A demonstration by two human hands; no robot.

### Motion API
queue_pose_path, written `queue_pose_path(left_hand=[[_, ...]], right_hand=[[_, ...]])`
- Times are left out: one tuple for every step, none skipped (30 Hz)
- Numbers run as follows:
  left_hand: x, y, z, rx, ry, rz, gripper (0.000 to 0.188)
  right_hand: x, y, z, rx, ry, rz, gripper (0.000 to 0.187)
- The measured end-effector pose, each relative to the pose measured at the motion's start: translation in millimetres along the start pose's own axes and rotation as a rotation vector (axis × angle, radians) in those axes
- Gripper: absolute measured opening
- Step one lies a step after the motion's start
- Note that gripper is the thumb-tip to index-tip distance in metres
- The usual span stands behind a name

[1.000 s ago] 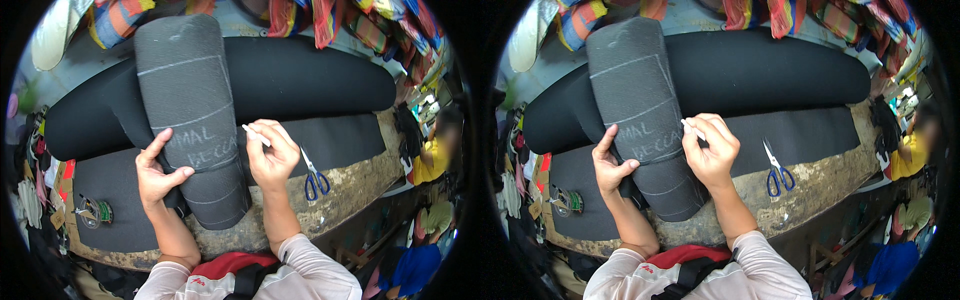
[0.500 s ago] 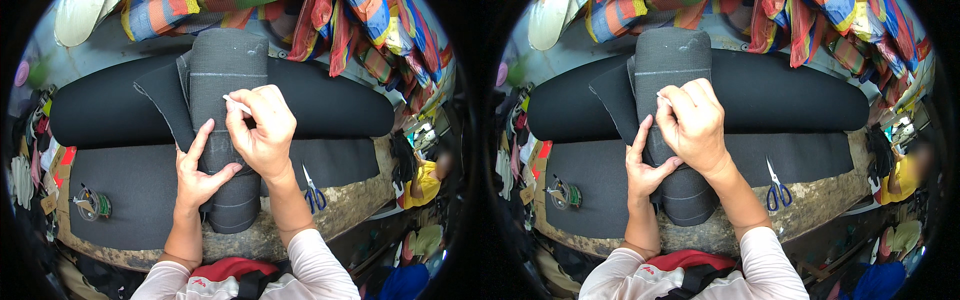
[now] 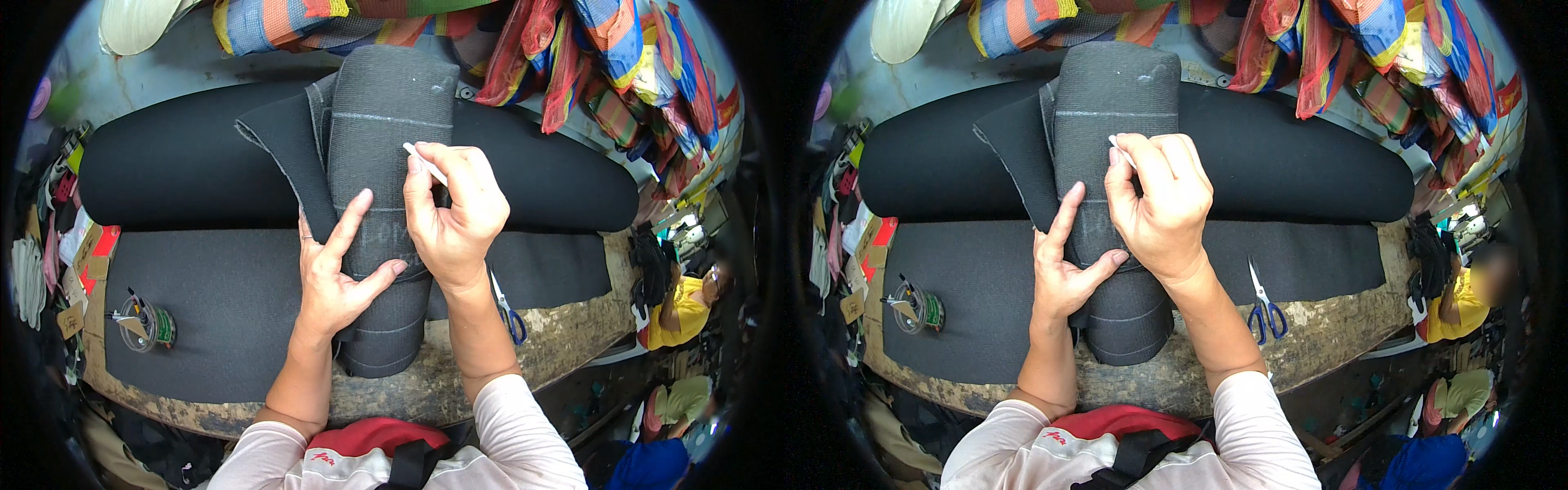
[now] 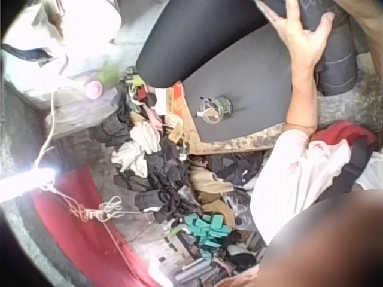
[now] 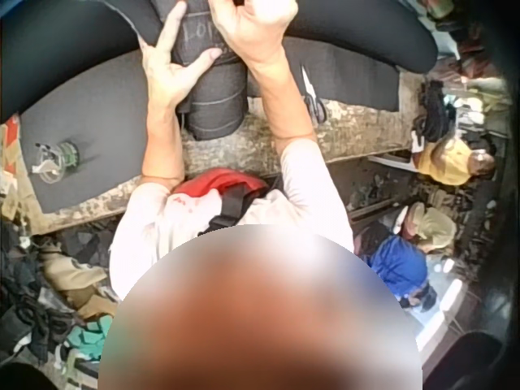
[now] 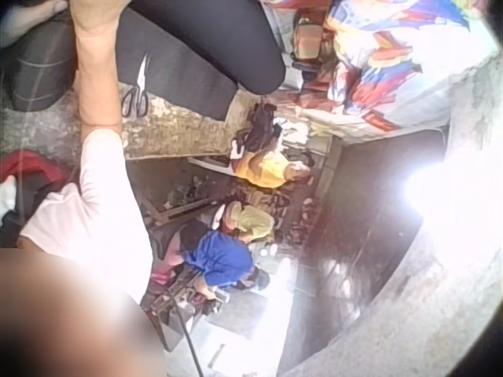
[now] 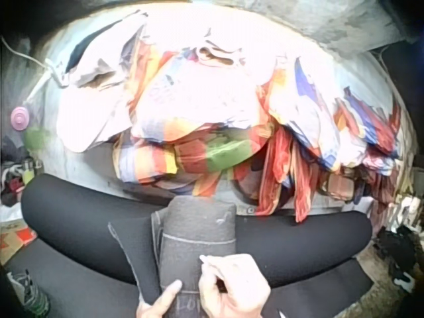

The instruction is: The person selects folded white material and a piece of dark fabric from a cluttered pile, wraps the white material inside the dark fabric, and ties it with a black strap. They then write on the wrapped bundle with a white marker, place it aside, and record details in a notebook using a pen.

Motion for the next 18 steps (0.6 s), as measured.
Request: queue_pose_path(left_hand=[[0.6,-2.0,0.0,0.029,0.008,0.009,0.080],[1.0,-3.8,-0.2,0.050,0.016,0.014,0.079],[0.7,-2.9,0.1,0.026,0.009,0.013,0.075],[0.3,-2.1,0.6,0.005,0.010,0.004,0.075],[0.4,-1.7,1.0,-0.009,0.013,-0.010,0.075],[0.7,-1.4,1.2,-0.023,0.019,-0.025,0.075],[0.8,-2.0,1.3,-0.017,0.021,-0.022,0.076],[1.2,-2.3,0.9,-0.020,0.023,-0.021,0.076],[1.2,-2.3,0.7,-0.023,0.024,-0.018,0.077],[1.6,-2.3,0.2,-0.029,0.027,-0.015,0.077],[1.2,-2.6,0.0,-0.023,0.019,0.006,0.077],[1.0,-3.0,0.0,-0.017,0.012,0.027,0.077],[0.7,-4.0,-0.1,0.001,0.006,0.038,0.078],[0.9,-2.6,0.4,-0.017,0.012,0.037,0.078],[1.2,-2.0,0.7,-0.023,0.020,0.025,0.078],[1.3,-1.2,1.3,-0.029,0.027,0.012,0.078],[1.6,-0.8,1.1,-0.034,0.027,0.002,0.078],[2.2,-0.4,0.8,-0.041,0.027,-0.008,0.078]], right_hand=[[0.7,0.0,-0.6,0.013,0.014,-0.024,0.020],[1.2,0.3,-1.2,0.025,0.027,-0.048,0.020],[3.4,3.3,-1.2,0.004,0.069,-0.056,0.020],[5.3,6.6,-1.5,-0.016,0.111,-0.065,0.021],[6.9,8.7,-2.3,-0.016,0.163,-0.078,0.021],[6.3,14.4,-2.3,-0.061,0.172,-0.057,0.021],[3.2,14.9,-3.3,-0.030,0.164,-0.018,0.020],[0.8,17.2,-2.9,-0.048,0.146,0.029,0.020],[-1.6,11.3,-2.7,0.003,0.132,0.026,0.019],[-4.6,8.4,-1.5,0.004,0.104,0.025,0.018],[-7.5,1.9,-0.8,0.033,0.033,-0.022,0.018],[-6.3,-4.0,-1.5,0.076,0.003,-0.004,0.018],[-0.9,-3.0,-0.9,0.021,0.037,-0.026,0.018],[4.8,-1.8,-1.1,-0.025,0.087,-0.047,0.019],[6.0,-0.7,-4.0,-0.020,0.119,-0.067,0.018],[3.9,-1.8,-6.6,0.008,0.108,-0.077,0.018],[1.3,-1.7,-9.2,0.026,0.111,-0.084,0.018],[-1.1,-1.8,-11.5,0.045,0.116,-0.090,0.018]])
Point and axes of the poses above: each hand's wrist, its own z-axis towards the middle knuckle, its own x-axis out of the palm, y = z × x, the point moved 7 cm from there along z, towards the middle knuckle, and after that the axes turned 15 degrees about -x, right-handed, at the moved point
